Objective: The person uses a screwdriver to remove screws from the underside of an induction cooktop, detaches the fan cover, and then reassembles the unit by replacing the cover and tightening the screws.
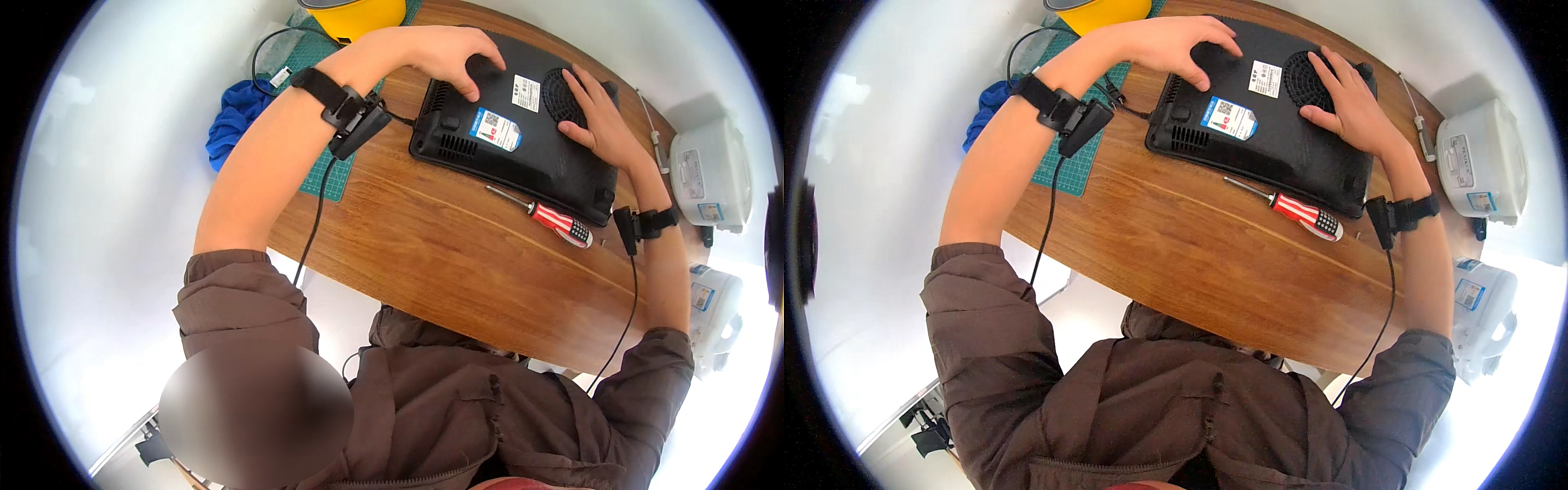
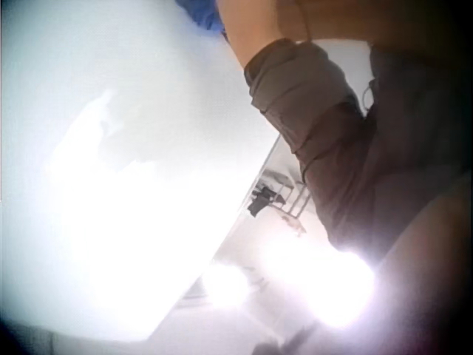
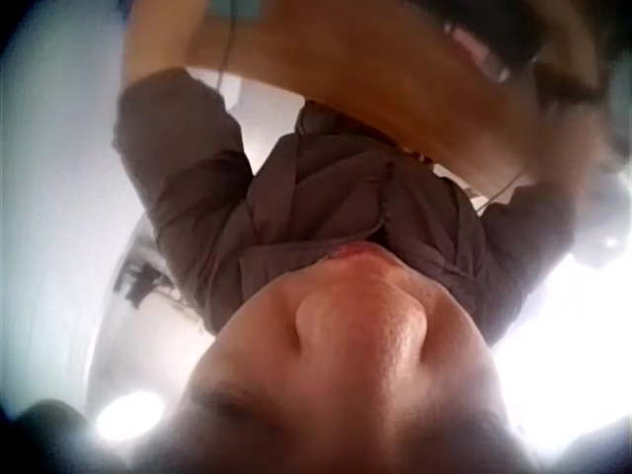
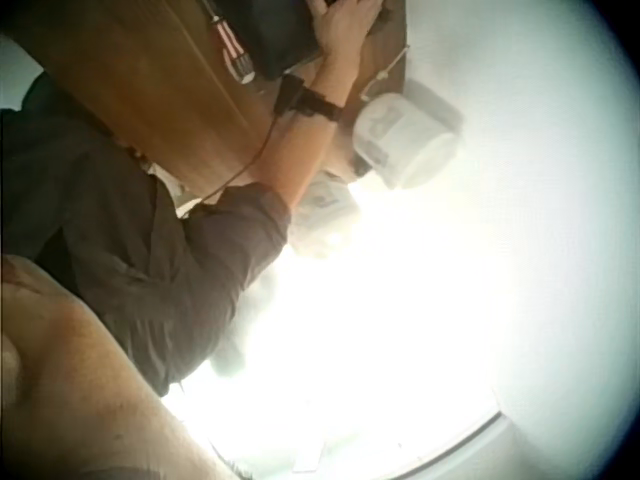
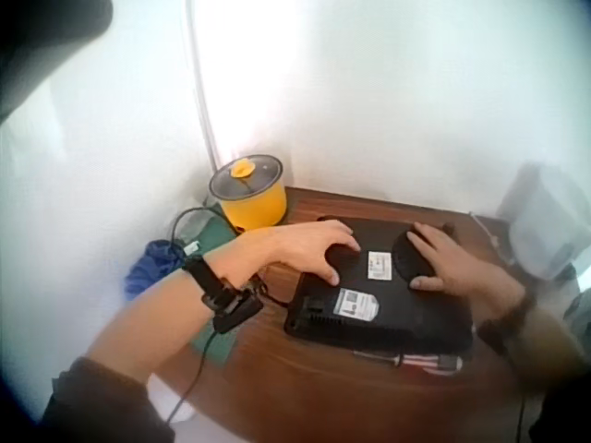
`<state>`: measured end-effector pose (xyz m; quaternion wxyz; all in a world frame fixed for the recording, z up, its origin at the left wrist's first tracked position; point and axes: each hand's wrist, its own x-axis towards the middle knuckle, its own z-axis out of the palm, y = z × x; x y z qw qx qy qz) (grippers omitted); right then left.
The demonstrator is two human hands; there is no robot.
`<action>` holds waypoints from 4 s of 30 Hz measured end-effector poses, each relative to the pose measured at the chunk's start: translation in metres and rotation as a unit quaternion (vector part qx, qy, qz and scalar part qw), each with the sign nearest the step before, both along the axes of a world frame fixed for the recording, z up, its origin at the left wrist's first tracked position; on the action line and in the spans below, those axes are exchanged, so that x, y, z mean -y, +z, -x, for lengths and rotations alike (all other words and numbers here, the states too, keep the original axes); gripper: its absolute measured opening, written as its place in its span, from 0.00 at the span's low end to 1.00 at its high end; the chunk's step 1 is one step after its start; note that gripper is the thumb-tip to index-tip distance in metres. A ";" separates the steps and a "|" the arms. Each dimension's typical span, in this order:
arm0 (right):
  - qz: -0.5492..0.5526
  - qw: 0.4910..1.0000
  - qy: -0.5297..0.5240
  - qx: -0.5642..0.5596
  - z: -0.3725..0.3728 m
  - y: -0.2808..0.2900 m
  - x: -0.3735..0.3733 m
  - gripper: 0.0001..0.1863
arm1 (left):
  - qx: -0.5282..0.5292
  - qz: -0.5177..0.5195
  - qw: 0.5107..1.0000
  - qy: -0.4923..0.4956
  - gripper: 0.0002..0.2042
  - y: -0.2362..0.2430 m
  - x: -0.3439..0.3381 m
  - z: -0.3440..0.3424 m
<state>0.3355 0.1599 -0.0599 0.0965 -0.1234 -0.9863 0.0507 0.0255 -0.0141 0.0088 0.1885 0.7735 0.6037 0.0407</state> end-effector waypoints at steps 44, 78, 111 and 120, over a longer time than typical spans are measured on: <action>-0.005 0.999 -0.043 0.012 -0.005 0.003 0.026 0.49 | -0.179 -0.031 0.983 0.034 0.54 -0.010 0.010 -0.040; -0.050 0.999 -0.007 0.003 -0.001 0.000 0.009 0.54 | 0.119 -0.190 0.972 0.075 0.35 -0.066 0.106 0.024; 0.047 0.995 -0.084 0.022 -0.018 0.067 0.049 0.40 | 0.047 -0.025 0.992 0.116 0.36 -0.004 0.106 -0.008; -0.026 0.992 -0.022 -0.125 -0.110 0.038 0.167 0.13 | 0.067 -0.156 0.985 -0.012 0.27 0.023 0.083 -0.094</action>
